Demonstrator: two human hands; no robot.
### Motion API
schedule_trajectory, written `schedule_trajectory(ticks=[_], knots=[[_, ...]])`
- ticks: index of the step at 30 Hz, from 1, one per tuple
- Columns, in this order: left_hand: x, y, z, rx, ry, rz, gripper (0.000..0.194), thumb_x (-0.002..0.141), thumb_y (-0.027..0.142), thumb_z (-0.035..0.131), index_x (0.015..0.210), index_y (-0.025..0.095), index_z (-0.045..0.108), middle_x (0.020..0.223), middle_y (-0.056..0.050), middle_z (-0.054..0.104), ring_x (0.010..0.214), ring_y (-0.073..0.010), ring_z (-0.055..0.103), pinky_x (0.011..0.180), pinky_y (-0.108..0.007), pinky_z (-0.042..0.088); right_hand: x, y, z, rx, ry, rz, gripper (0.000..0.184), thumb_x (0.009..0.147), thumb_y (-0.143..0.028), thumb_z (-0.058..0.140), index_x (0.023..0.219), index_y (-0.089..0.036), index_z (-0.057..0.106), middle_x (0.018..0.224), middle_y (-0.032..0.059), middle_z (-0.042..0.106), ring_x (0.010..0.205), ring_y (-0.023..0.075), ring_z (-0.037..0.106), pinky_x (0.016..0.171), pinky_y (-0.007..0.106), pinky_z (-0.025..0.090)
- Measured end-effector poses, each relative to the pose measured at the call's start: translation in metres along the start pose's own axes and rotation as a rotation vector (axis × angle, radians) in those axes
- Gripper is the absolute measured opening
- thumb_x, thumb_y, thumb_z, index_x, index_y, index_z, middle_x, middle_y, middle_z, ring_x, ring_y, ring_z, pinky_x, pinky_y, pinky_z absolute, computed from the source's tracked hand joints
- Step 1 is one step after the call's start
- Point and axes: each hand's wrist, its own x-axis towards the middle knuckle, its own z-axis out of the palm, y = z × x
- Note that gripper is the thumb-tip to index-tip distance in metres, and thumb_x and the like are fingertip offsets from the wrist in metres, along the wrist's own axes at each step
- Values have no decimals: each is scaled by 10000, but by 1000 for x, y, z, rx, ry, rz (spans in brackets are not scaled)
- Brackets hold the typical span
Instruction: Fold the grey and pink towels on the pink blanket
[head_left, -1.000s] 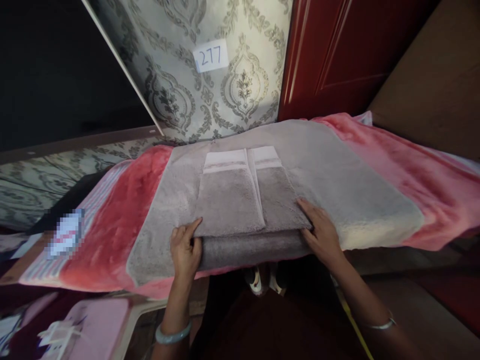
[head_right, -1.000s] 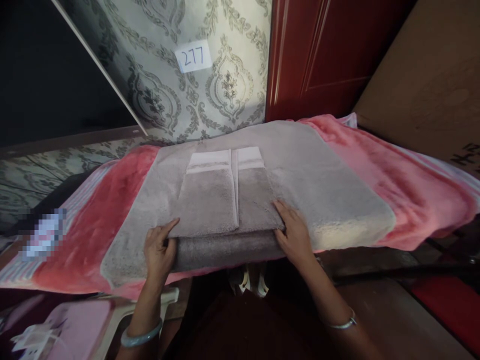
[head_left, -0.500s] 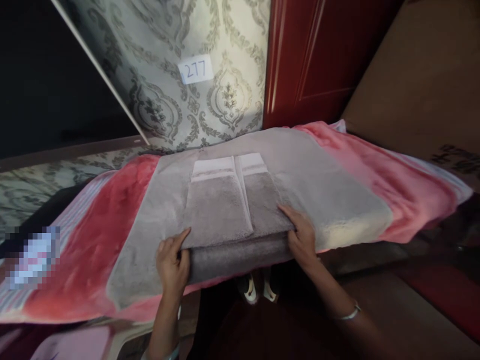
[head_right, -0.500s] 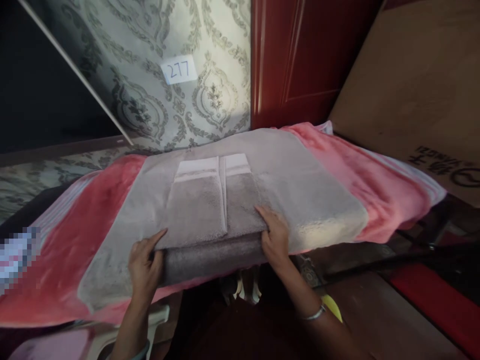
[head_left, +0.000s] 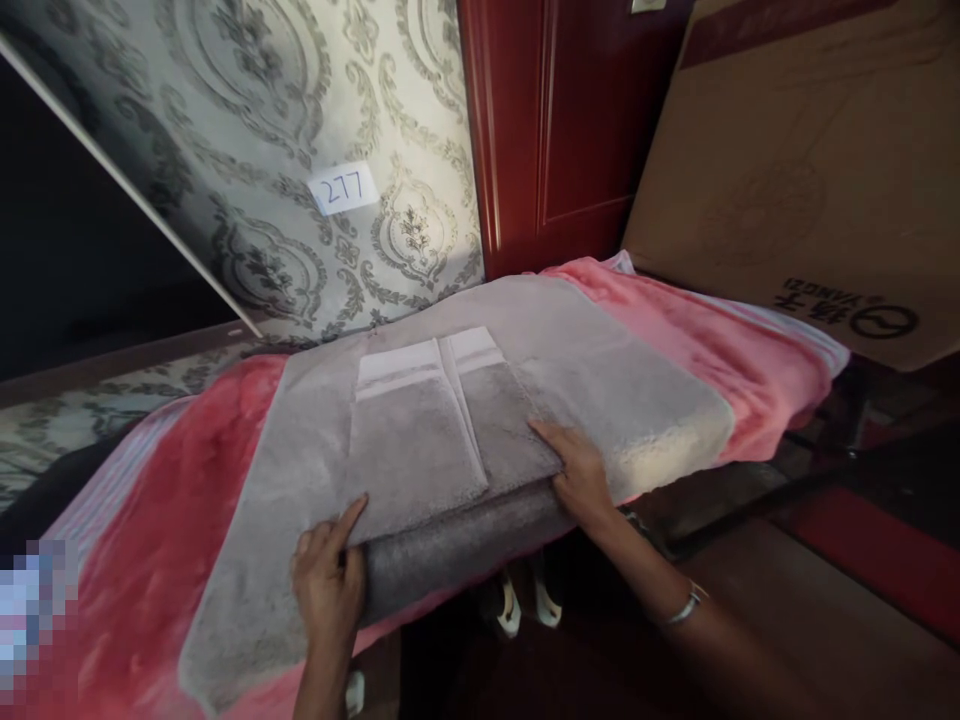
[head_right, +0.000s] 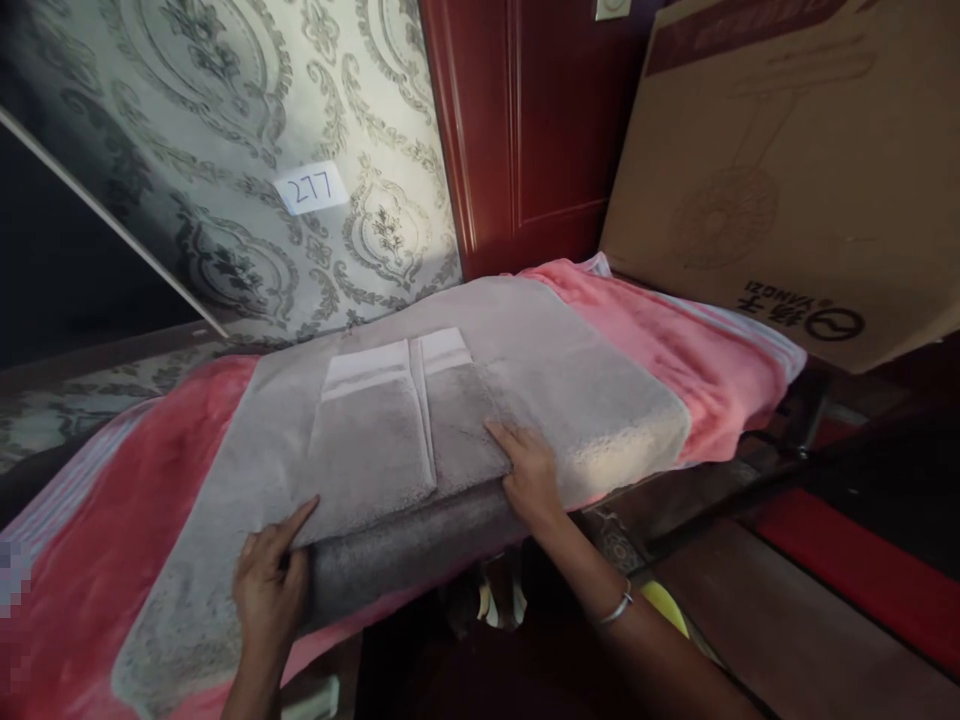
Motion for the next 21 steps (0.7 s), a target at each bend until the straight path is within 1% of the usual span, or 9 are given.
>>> schedule_trajectory(ticks=[3, 6, 10, 15, 21], knots=[[-1, -1, 0, -29, 8, -24, 456, 864, 137, 425, 1211, 185, 717, 701, -23, 574, 730, -190, 501, 715, -322, 419, -1, 2, 0, 12, 1, 11, 821, 574, -38, 393, 1330, -229, 649, 1267, 71, 666, 1161, 246, 597, 995, 465, 492], [-1, -2, -1, -84, -4, -40, 454, 855, 159, 432, 1199, 216, 722, 728, -23, 600, 737, -190, 514, 718, -324, 429, 0, 4, -1, 29, -12, 22, 817, 581, -46, 387, 1331, -229, 654, 1269, 71, 671, 1167, 245, 603, 1011, 475, 489], [0, -3, -2, -126, -4, -20, 451, 854, 165, 432, 1194, 215, 724, 685, -14, 564, 706, -192, 498, 675, -313, 421, -3, 6, 0, -3, -23, 24, 832, 577, -55, 389, 1347, -243, 643, 1288, 62, 665, 1195, 242, 599, 1026, 484, 485], [-1, -3, -3, -92, 29, 21, 440, 866, 145, 431, 1189, 193, 726, 679, -13, 551, 697, -188, 490, 675, -309, 426, -8, 10, 5, -82, -10, 30, 838, 574, -38, 398, 1338, -269, 652, 1297, 62, 657, 1175, 245, 609, 1022, 488, 486], [-3, -6, -2, -45, 29, 68, 436, 878, 138, 432, 1205, 191, 715, 717, -20, 584, 714, -188, 519, 671, -309, 450, -8, 12, 9, -89, -5, 24, 850, 571, -42, 394, 1350, -274, 641, 1297, 58, 655, 1182, 239, 603, 1016, 480, 491]])
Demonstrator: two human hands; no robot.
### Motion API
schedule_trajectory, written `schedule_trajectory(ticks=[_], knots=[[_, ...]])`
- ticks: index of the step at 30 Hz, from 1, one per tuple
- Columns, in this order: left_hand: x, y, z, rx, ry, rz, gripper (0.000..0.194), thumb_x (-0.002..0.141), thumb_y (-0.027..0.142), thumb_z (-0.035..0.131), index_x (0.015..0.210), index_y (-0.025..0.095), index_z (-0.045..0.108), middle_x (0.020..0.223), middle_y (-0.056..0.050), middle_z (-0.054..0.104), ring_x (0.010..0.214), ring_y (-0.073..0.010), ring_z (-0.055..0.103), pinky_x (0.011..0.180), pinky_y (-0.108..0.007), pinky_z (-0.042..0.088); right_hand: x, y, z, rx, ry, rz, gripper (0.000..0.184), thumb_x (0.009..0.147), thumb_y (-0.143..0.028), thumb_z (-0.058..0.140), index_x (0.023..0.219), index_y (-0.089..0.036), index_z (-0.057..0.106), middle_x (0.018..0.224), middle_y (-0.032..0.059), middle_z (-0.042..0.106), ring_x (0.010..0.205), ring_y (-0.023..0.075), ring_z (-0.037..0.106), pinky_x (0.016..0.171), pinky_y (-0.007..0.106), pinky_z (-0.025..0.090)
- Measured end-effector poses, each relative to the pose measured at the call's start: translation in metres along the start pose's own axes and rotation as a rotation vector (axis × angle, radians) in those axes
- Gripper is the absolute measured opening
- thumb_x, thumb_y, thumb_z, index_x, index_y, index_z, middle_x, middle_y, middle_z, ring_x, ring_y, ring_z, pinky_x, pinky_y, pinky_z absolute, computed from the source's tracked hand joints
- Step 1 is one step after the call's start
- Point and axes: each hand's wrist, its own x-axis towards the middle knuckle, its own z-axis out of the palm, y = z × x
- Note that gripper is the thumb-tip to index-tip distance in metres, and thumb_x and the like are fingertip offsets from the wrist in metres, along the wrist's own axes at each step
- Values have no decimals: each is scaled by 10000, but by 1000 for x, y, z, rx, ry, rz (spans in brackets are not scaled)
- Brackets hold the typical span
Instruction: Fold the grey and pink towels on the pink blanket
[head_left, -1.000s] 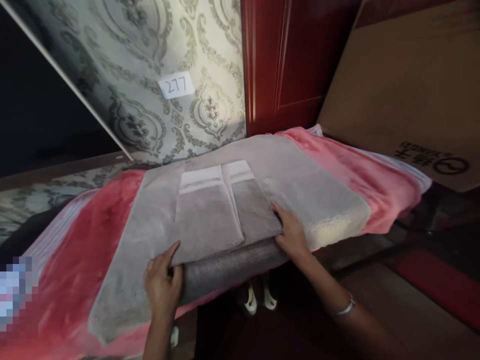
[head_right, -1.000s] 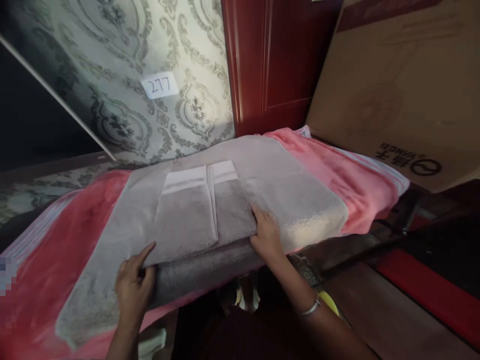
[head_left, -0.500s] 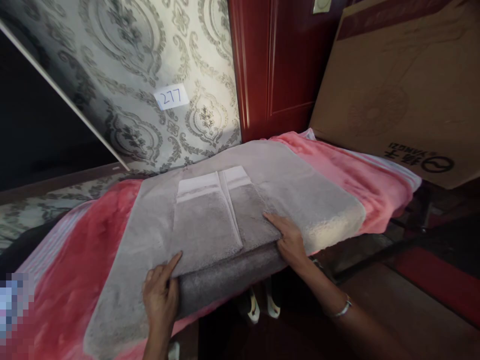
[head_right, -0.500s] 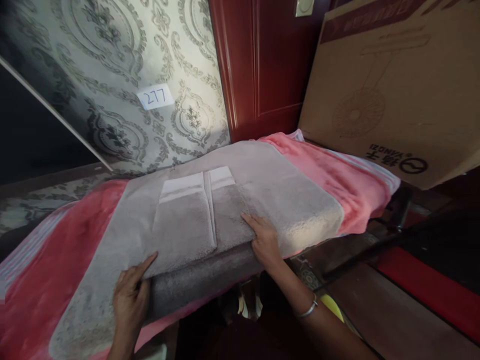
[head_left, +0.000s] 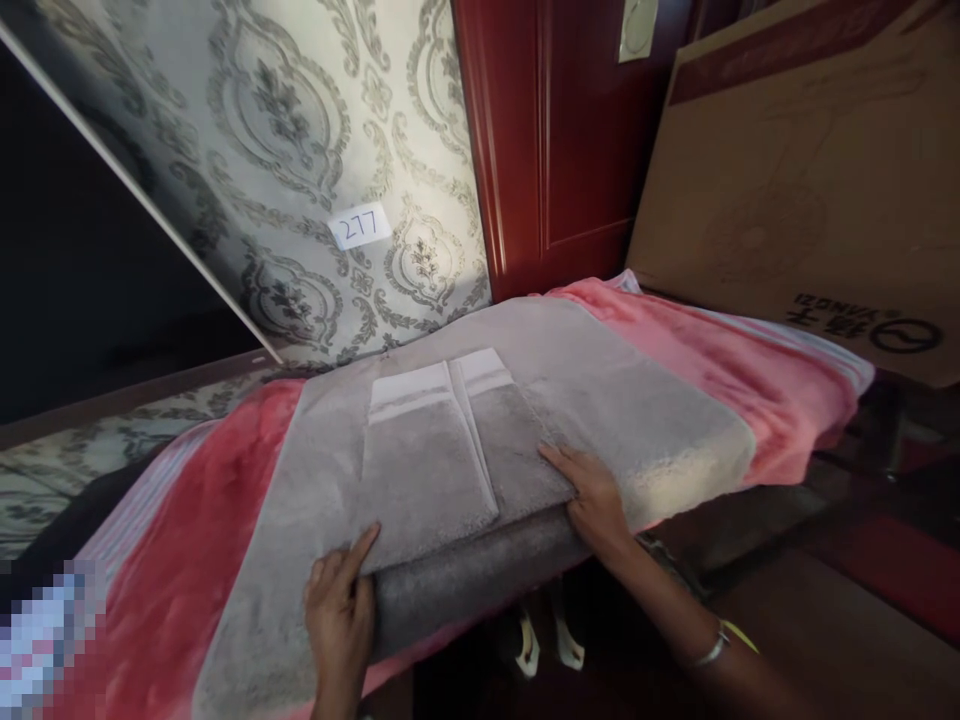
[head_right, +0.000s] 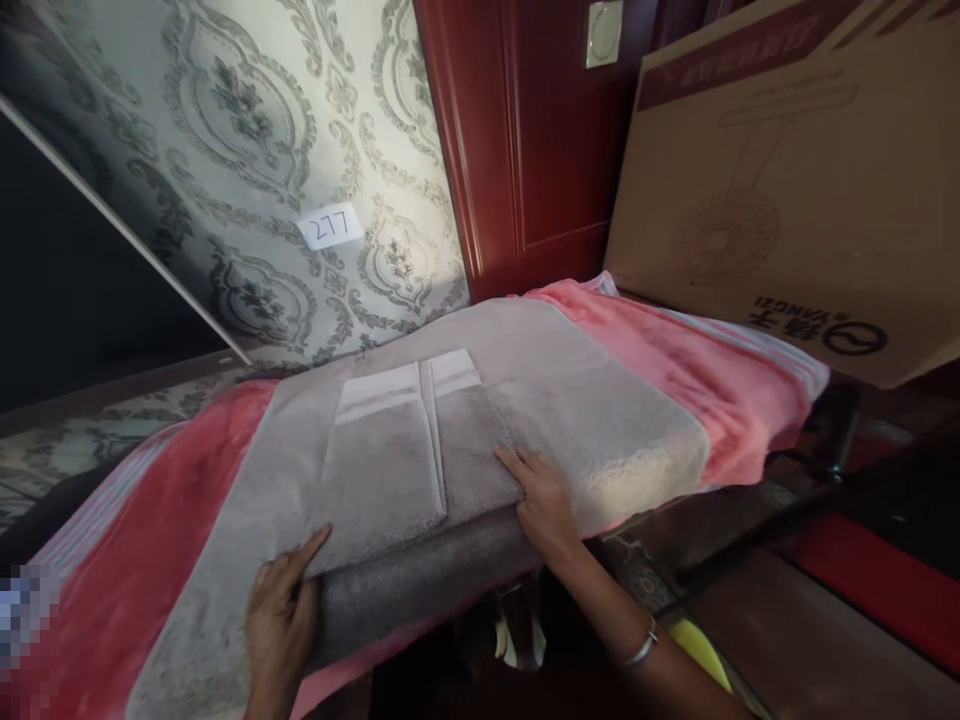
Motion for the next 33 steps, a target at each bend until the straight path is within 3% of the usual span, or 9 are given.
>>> schedule_trajectory(ticks=[3, 6, 10, 14, 18, 23, 28, 33], knots=[[2, 0, -5, 47, 6, 7, 409, 876, 178, 456, 1192, 189, 714, 835, -55, 617, 799, -210, 575, 727, -347, 488, 1, -1, -3, 19, -34, 9, 833, 590, -43, 403, 1362, -257, 632, 1309, 73, 650, 1201, 248, 598, 1040, 502, 475], [10, 10, -12, 108, -11, 45, 395, 876, 258, 513, 1232, 200, 675, 1164, -128, 624, 1071, -283, 595, 888, -449, 501, 2, -1, -16, 100, -124, -1, 775, 639, -82, 443, 1377, -238, 618, 1362, 91, 619, 1265, 272, 564, 1079, 533, 444], [27, 49, -10, 57, -94, 222, 498, 923, 299, 513, 1417, 240, 495, 1438, -130, 544, 1326, -307, 501, 1070, -532, 416, 14, 6, -41, 321, -268, 37, 629, 774, -237, 539, 1401, -237, 590, 1390, 84, 601, 1265, 275, 575, 1057, 492, 479], [40, 100, 16, 32, -134, 309, 533, 948, 274, 494, 1471, 200, 425, 1495, -145, 510, 1387, -280, 468, 1139, -516, 377, 51, 15, -48, 393, -289, 261, 479, 921, -369, 455, 1330, -202, 639, 1267, 103, 680, 1008, 246, 707, 861, 411, 587], [39, 131, 45, 88, -192, 322, 546, 934, 284, 513, 1458, 146, 453, 1506, -162, 499, 1388, -311, 467, 1111, -534, 410, 105, 10, -28, 112, -408, 359, 450, 974, -314, 381, 1293, -159, 659, 1117, 107, 736, 877, 225, 724, 789, 357, 585], [27, 141, 60, 186, -170, 285, 531, 885, 204, 547, 1414, 158, 525, 1519, -154, 488, 1408, -350, 430, 1111, -588, 381, 154, -7, 11, -75, -453, 339, 408, 964, -378, 510, 1220, -117, 690, 1166, 172, 708, 1111, 288, 657, 935, 359, 506], [19, 141, 64, 179, -152, 264, 516, 885, 216, 560, 1400, 181, 551, 1515, -142, 496, 1425, -337, 408, 1126, -584, 356, 153, -14, 38, -151, -428, 318, 521, 955, -234, 508, 1464, -127, 482, 1286, 189, 636, 1167, 273, 618, 996, 348, 455], [17, 141, 66, 140, -166, 252, 506, 882, 213, 564, 1388, 203, 565, 1527, -116, 486, 1427, -335, 405, 1127, -588, 354, 143, -8, 43, -189, -402, 305, 518, 979, -207, 436, 1489, -122, 435, 1329, 194, 600, 1192, 281, 596, 1027, 382, 441]])
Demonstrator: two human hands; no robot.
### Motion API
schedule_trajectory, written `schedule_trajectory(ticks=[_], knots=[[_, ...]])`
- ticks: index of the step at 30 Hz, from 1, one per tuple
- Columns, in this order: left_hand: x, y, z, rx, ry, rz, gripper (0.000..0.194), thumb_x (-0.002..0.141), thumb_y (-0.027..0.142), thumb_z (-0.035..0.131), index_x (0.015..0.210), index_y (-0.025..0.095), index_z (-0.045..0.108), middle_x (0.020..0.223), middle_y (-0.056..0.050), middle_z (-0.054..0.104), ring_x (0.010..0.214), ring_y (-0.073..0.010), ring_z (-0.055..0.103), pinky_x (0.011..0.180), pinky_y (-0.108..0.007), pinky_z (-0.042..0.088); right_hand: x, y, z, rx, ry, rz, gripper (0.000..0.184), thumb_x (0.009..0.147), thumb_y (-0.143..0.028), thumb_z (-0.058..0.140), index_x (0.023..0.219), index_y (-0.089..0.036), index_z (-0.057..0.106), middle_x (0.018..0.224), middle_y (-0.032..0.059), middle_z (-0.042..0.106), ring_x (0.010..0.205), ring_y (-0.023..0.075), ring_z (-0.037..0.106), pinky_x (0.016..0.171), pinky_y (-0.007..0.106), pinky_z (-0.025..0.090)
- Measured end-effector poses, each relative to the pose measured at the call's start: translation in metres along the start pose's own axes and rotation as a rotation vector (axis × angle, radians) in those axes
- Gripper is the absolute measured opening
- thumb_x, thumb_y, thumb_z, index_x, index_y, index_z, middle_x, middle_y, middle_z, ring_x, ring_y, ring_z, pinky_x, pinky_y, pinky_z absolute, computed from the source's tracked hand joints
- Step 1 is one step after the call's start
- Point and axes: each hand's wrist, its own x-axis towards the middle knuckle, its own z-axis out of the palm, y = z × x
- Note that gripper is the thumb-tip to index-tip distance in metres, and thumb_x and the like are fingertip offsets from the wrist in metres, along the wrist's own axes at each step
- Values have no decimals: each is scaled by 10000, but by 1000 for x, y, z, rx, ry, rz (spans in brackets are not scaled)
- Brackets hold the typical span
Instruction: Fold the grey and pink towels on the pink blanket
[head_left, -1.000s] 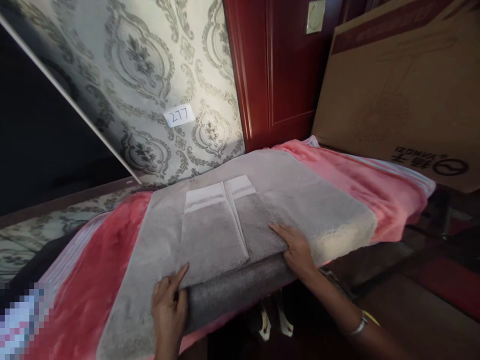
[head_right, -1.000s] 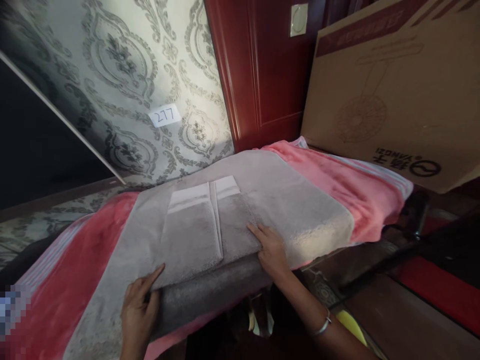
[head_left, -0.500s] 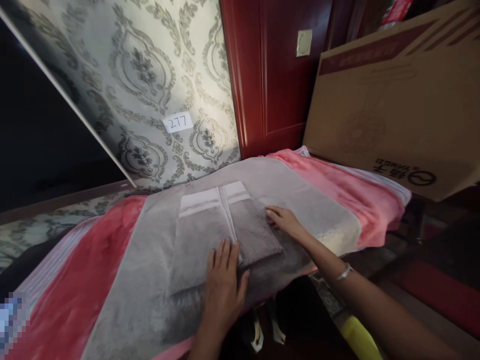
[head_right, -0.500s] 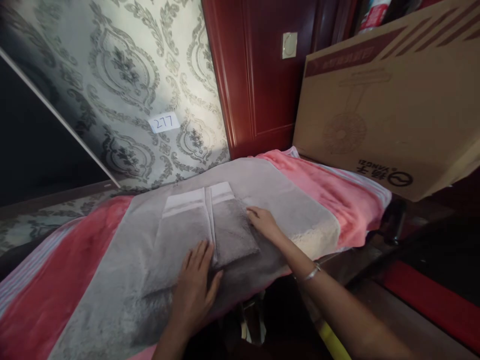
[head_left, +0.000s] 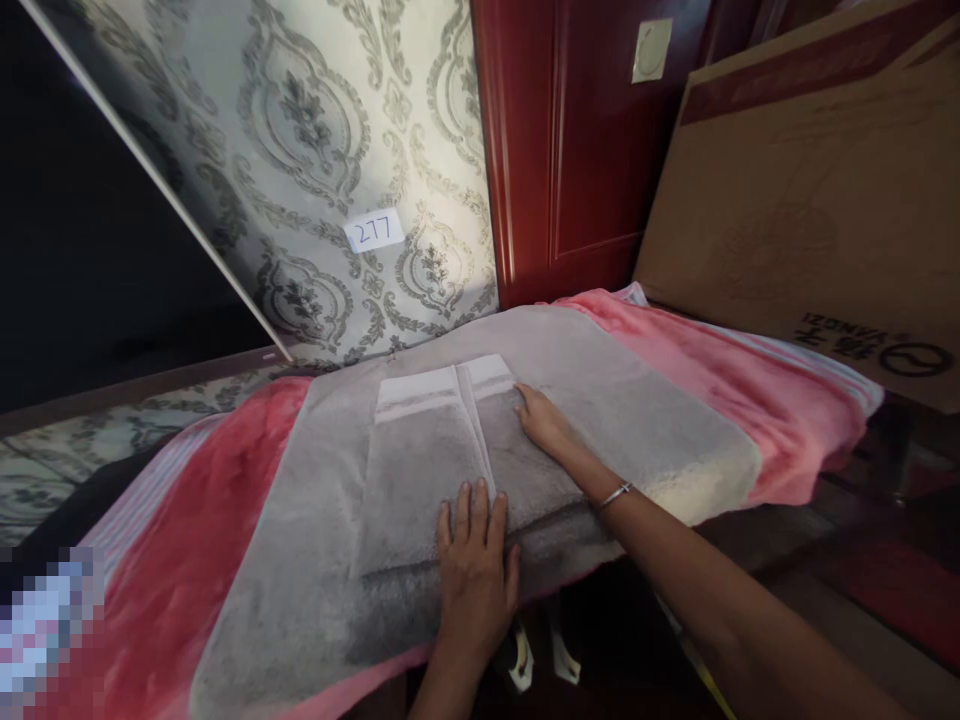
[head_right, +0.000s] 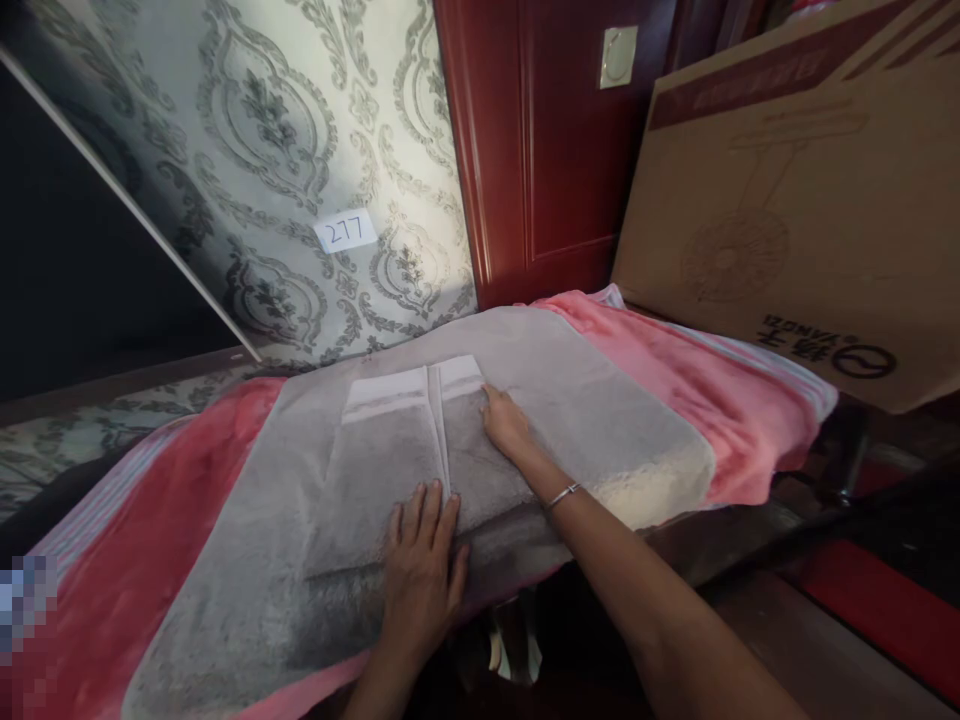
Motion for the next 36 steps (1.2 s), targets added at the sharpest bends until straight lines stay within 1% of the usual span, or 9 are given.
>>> schedule_trajectory(ticks=[4, 7, 9, 11, 13, 17, 28, 33, 36], knots=[[0, 0, -1, -12, -13, -11, 492, 894, 210, 550, 1386, 217, 566, 1532, -101, 481, 1422, -336, 414, 1123, -589, 358, 1, 2, -8, -19, -15, -49, 504, 975, -191, 424, 1471, -104, 451, 1372, 174, 584, 1248, 250, 561, 1063, 358, 422], [1, 2, -2, -27, -17, -15, 482, 903, 221, 547, 1384, 207, 566, 1531, -107, 482, 1423, -337, 412, 1135, -587, 344, -11, -1, -17, -48, -30, -80, 534, 967, -222, 455, 1484, -89, 434, 1452, 197, 511, 1332, 273, 491, 1106, 394, 388], [2, 3, -3, -34, -20, -27, 476, 907, 222, 543, 1382, 203, 567, 1532, -109, 481, 1427, -334, 406, 1141, -586, 337, -29, -3, -21, -86, -10, -173, 604, 959, -282, 495, 1523, -96, 386, 1568, 205, 358, 1437, 311, 354, 1159, 452, 322], [2, 5, -4, -37, -29, -36, 475, 909, 225, 542, 1384, 198, 566, 1534, -113, 478, 1426, -332, 405, 1145, -585, 329, -48, -4, -21, -125, -2, -327, 654, 965, -352, 490, 1560, -128, 335, 1640, 164, 208, 1505, 312, 204, 1201, 492, 244], [3, 6, -5, -43, -42, -37, 477, 910, 226, 543, 1385, 193, 566, 1537, -115, 474, 1426, -331, 402, 1148, -584, 321, -63, -3, -17, -156, -76, -410, 640, 986, -396, 434, 1569, -154, 329, 1648, 133, 191, 1518, 298, 165, 1205, 525, 225], [3, 7, -6, -55, -60, -39, 474, 907, 221, 545, 1379, 193, 573, 1538, -117, 473, 1427, -334, 398, 1141, -584, 324, -71, 4, -7, -194, -240, -343, 608, 1005, -403, 369, 1559, -153, 356, 1635, 122, 227, 1513, 296, 185, 1188, 556, 253], [2, 5, -4, -49, -27, -26, 445, 906, 231, 561, 1347, 180, 586, 1529, -128, 482, 1408, -350, 422, 1120, -595, 350, -66, 12, -5, -135, -209, -404, 541, 990, -214, 325, 1514, -154, 444, 1602, 115, 320, 1498, 280, 241, 1182, 507, 299], [3, 5, -9, -111, -38, -28, 469, 891, 206, 571, 1359, 176, 572, 1521, -137, 489, 1412, -363, 423, 1117, -619, 364, -67, 2, -14, -185, -207, -365, 541, 958, -158, 363, 1484, -180, 487, 1572, 123, 376, 1471, 306, 305, 1165, 596, 291], [4, -7, -21, -299, -40, 28, 481, 907, 213, 555, 1388, 190, 532, 1449, -115, 572, 1378, -292, 484, 1142, -561, 383, -68, -8, -19, -156, -158, -414, 511, 958, -172, 393, 1449, -178, 530, 1525, 133, 450, 1426, 296, 391, 1171, 555, 310]])
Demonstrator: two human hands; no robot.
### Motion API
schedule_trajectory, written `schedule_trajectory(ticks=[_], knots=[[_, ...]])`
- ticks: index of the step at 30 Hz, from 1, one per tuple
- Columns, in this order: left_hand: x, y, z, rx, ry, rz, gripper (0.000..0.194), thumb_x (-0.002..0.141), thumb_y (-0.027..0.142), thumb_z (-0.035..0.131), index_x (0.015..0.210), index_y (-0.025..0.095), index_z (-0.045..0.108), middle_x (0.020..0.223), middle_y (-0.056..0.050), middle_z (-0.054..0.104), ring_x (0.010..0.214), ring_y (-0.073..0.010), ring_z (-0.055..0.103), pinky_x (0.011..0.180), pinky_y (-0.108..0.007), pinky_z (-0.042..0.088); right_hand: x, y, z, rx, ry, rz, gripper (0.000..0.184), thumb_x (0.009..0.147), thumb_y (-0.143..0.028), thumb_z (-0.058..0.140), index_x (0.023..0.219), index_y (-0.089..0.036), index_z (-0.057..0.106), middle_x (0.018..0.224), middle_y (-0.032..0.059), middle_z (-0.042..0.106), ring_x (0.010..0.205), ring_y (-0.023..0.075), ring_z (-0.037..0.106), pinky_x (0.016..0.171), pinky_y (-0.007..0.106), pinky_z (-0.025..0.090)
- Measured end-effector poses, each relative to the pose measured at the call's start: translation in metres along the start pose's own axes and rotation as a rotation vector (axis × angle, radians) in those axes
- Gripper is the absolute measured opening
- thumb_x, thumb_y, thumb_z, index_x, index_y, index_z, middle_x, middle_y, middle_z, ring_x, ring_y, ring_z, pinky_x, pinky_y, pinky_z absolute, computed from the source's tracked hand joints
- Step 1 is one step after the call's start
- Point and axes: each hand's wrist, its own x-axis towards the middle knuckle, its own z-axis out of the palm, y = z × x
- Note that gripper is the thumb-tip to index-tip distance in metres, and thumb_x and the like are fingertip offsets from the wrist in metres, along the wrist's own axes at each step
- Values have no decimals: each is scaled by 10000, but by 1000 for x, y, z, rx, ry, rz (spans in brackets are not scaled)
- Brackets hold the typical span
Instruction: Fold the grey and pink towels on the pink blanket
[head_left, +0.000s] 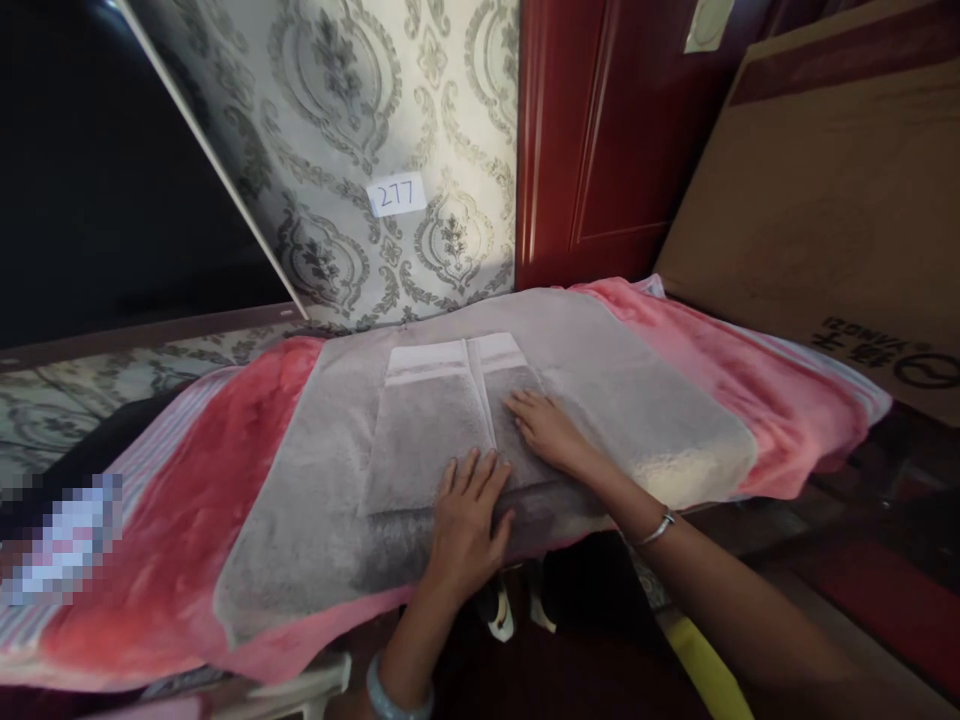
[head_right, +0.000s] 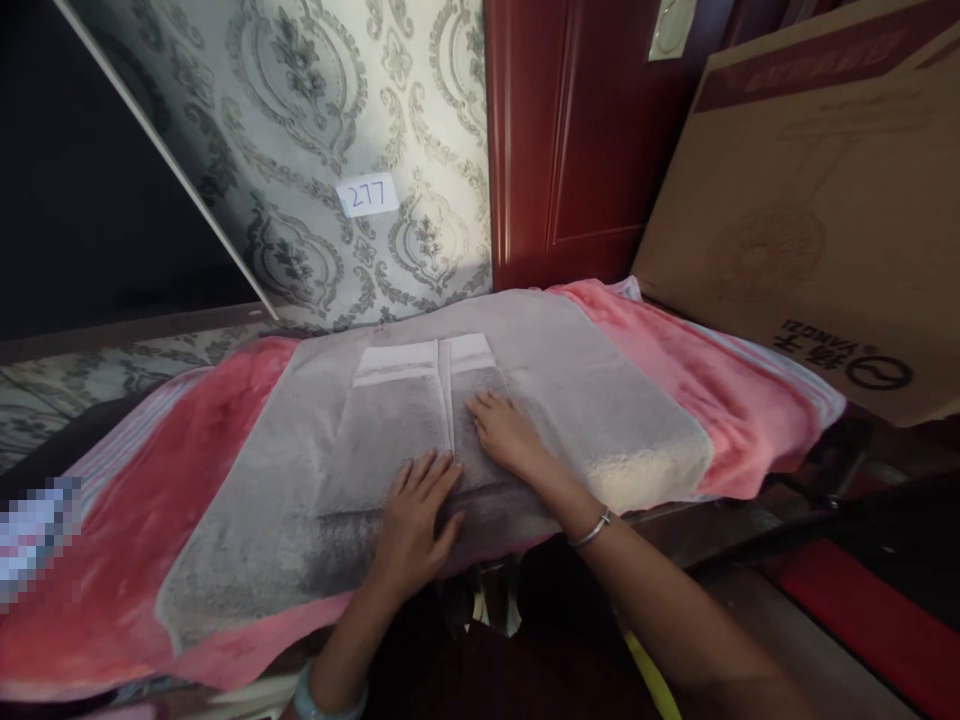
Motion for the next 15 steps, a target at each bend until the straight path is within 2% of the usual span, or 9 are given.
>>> schedule_trajectory(ticks=[3, 5, 7, 9, 11, 13, 15], knots=[[-6, -24, -23, -133, 137, -59, 417, 952, 202, 479, 1364, 206, 545, 1345, -88, 656, 1298, -209, 567, 1148, -475, 408, 1, -10, 1, 95, 84, -161, 498, 1000, -275, 387, 1477, -180, 497, 1546, 124, 424, 1440, 266, 371, 1188, 488, 314], [-18, -48, -38, -81, 242, -197, 397, 945, 190, 458, 1320, 204, 589, 1345, -98, 652, 1310, -228, 555, 1141, -491, 410, -1, -17, 6, 137, 77, -243, 511, 1021, -363, 382, 1495, -197, 473, 1575, 111, 381, 1470, 268, 315, 1195, 490, 302], [-34, -72, -51, -16, 279, -338, 410, 900, 173, 458, 1272, 187, 630, 1347, -119, 643, 1301, -261, 556, 1116, -516, 428, -5, -22, 13, 130, 13, -270, 525, 1026, -420, 386, 1505, -221, 463, 1594, 99, 350, 1479, 282, 293, 1193, 506, 298], [-52, -91, -61, -23, 251, -433, 450, 843, 155, 456, 1250, 182, 646, 1317, -121, 656, 1243, -263, 592, 1075, -507, 468, -9, -25, 20, 93, -52, -258, 535, 1029, -443, 381, 1522, -243, 439, 1608, 87, 321, 1477, 294, 294, 1191, 522, 293], [-66, -102, -69, -78, 177, -450, 501, 795, 153, 472, 1265, 194, 639, 1288, -102, 671, 1198, -250, 612, 1043, -483, 495, -12, -25, 25, 59, -75, -238, 541, 1035, -453, 362, 1539, -264, 410, 1618, 72, 300, 1478, 298, 291, 1191, 535, 284], [-73, -106, -73, -112, 111, -431, 534, 774, 172, 506, 1295, 205, 621, 1270, -87, 679, 1172, -246, 615, 1021, -466, 507, -13, -24, 28, 46, -68, -228, 543, 1038, -462, 345, 1547, -281, 392, 1624, 58, 290, 1483, 293, 279, 1192, 532, 282], [-72, -105, -73, -103, 105, -434, 533, 771, 181, 523, 1294, 196, 622, 1219, -91, 696, 1101, -244, 634, 979, -450, 524, -14, -22, 29, 46, -56, -230, 544, 1038, -469, 334, 1551, -294, 383, 1624, 50, 291, 1485, 289, 276, 1191, 530, 286]])
